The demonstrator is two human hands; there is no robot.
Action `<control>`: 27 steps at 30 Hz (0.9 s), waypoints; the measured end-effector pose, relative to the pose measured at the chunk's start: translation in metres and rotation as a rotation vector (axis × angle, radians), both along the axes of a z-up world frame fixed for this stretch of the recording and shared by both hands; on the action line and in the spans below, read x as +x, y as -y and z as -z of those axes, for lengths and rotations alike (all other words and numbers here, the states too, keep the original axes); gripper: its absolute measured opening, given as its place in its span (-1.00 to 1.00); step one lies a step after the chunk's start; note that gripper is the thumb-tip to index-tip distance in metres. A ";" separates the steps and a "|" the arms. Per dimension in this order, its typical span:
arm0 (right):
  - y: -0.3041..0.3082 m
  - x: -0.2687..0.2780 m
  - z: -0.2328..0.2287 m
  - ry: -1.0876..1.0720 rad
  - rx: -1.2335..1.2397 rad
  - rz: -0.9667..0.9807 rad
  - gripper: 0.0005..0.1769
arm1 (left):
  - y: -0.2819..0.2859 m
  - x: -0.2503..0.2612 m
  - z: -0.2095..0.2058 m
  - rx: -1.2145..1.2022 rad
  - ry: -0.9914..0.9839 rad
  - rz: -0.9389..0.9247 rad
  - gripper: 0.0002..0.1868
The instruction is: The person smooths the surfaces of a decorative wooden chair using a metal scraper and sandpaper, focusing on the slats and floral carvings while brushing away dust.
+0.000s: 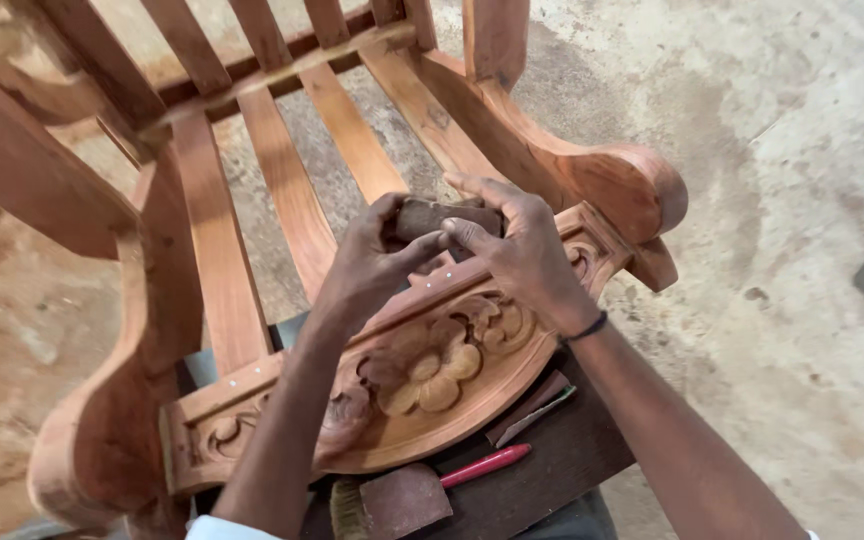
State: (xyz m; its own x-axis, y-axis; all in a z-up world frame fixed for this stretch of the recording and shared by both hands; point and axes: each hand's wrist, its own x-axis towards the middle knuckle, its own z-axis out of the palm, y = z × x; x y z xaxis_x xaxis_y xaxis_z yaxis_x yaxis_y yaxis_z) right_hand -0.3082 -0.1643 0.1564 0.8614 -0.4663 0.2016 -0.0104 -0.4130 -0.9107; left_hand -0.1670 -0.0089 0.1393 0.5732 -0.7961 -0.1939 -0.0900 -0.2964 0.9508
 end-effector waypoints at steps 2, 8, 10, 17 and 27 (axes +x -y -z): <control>0.017 -0.003 0.004 -0.022 -0.052 0.005 -0.44 | -0.002 -0.008 -0.012 -0.065 -0.040 -0.120 -0.59; 0.062 -0.047 0.033 -0.312 -0.277 0.181 -0.56 | -0.023 -0.021 -0.005 -0.132 0.722 -0.061 -0.85; 0.063 -0.051 0.039 -0.164 -0.297 0.183 -0.65 | -0.019 -0.028 -0.001 -0.007 0.694 0.013 -0.80; 0.065 -0.052 0.043 -0.178 -0.278 0.250 -0.75 | -0.004 -0.049 0.000 0.004 0.768 0.019 -0.70; 0.067 -0.052 0.043 -0.133 -0.279 0.270 -0.78 | -0.002 -0.035 0.001 0.293 0.792 0.033 -0.68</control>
